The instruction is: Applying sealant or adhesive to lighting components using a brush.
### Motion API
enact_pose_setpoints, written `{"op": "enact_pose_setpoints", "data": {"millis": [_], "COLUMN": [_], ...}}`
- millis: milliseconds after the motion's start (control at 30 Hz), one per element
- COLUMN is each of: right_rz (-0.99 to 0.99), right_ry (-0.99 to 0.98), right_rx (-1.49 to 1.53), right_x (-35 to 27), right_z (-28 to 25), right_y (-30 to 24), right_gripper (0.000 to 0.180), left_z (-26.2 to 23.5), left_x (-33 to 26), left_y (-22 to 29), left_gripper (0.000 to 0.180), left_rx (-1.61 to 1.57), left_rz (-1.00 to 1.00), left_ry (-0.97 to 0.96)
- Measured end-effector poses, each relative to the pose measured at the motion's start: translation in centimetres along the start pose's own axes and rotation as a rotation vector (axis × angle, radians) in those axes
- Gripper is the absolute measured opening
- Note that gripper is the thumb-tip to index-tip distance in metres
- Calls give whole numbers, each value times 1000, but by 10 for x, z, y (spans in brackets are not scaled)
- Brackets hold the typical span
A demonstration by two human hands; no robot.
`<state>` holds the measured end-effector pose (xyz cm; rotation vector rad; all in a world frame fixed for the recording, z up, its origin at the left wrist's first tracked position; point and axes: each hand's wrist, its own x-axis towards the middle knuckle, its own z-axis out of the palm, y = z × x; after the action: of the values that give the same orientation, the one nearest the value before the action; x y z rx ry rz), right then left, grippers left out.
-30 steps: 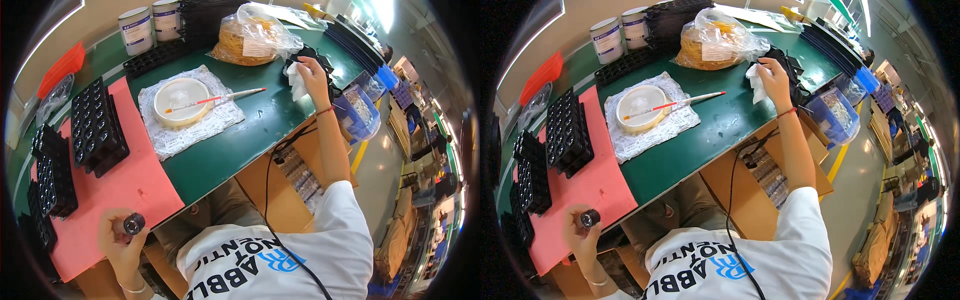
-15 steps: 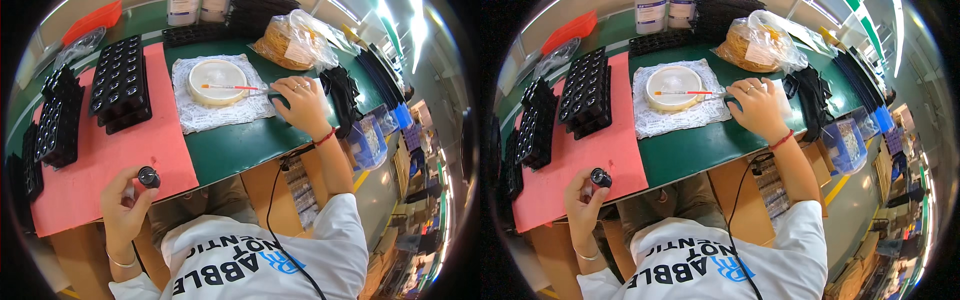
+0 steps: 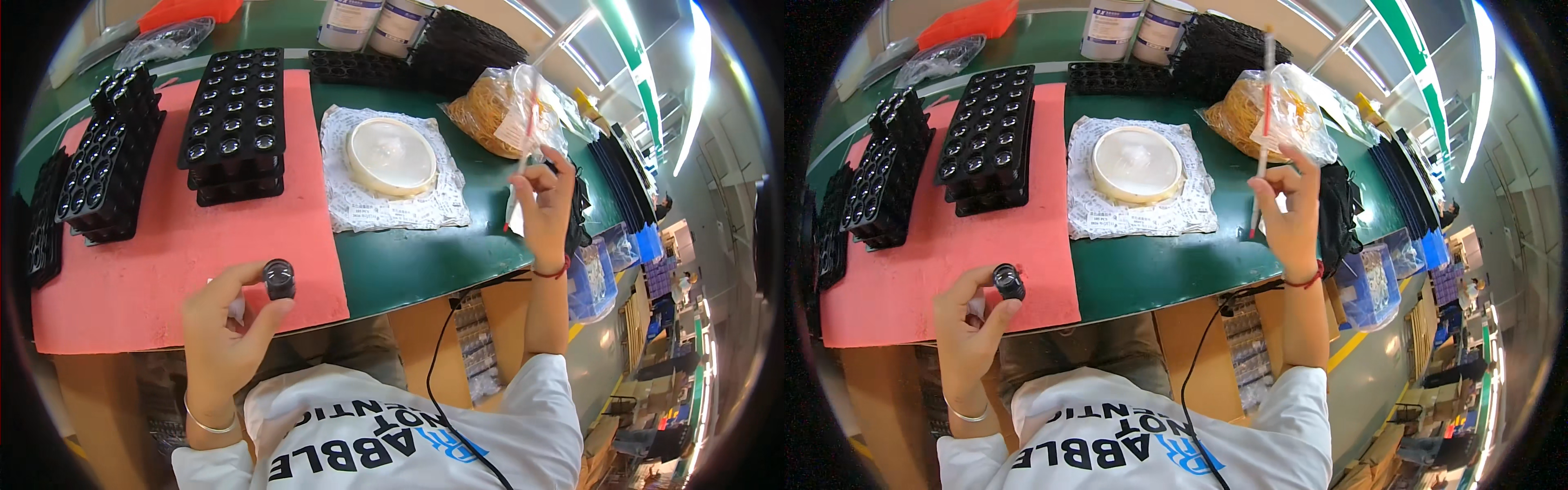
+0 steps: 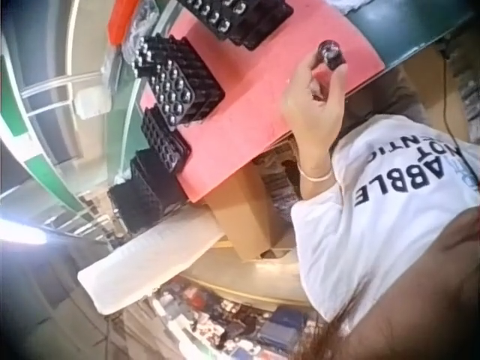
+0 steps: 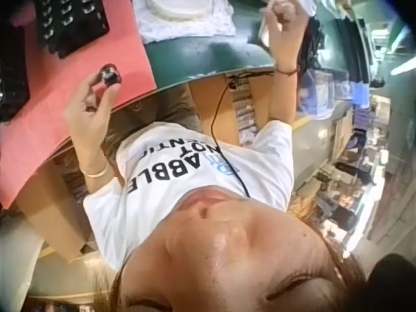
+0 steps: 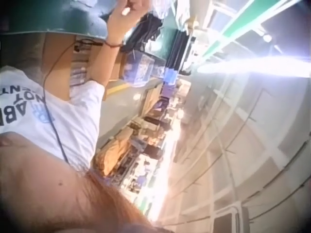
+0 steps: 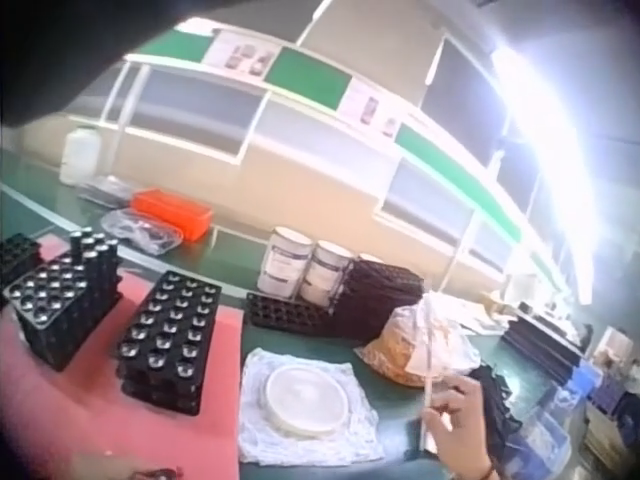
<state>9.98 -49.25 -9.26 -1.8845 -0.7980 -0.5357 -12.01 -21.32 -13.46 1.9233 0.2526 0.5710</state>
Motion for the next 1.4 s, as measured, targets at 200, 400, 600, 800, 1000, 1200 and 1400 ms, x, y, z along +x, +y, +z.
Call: {"op": "enact_pose_setpoints", "data": {"millis": [200, 400, 600, 800, 1000, 1200, 1400], "right_rz": [126, -413, -439, -430, -343, -309, -145], "right_ry": [-200, 76, 409, 494, 377, 195, 560], "right_rx": [545, 108, 12, -18, -48, -10, 556], "right_x": [-1, -38, -45, -39, -36, -31, -43], "right_z": [0, 17, 32, 41, 40, 43, 37], "right_y": [-18, -21, -24, -18, -23, -23, -20], "right_gripper": [26, 35, 30, 33, 26, 26, 22], "left_z": [6, 10, 5, 12, 13, 14, 3], "left_x": [-2, 0, 5, 0, 1, -5, -7], "left_y": [4, -7, -9, -6, -13, -10, -9], "left_gripper": [27, 27, 29, 32, 33, 34, 34], "left_rx": [133, 223, 199, 279, 283, 285, 296], "left_rz": [1, 136, 169, 171, 224, 209, 99], "left_ry": [101, 161, 86, 151, 104, 173, 168]}}
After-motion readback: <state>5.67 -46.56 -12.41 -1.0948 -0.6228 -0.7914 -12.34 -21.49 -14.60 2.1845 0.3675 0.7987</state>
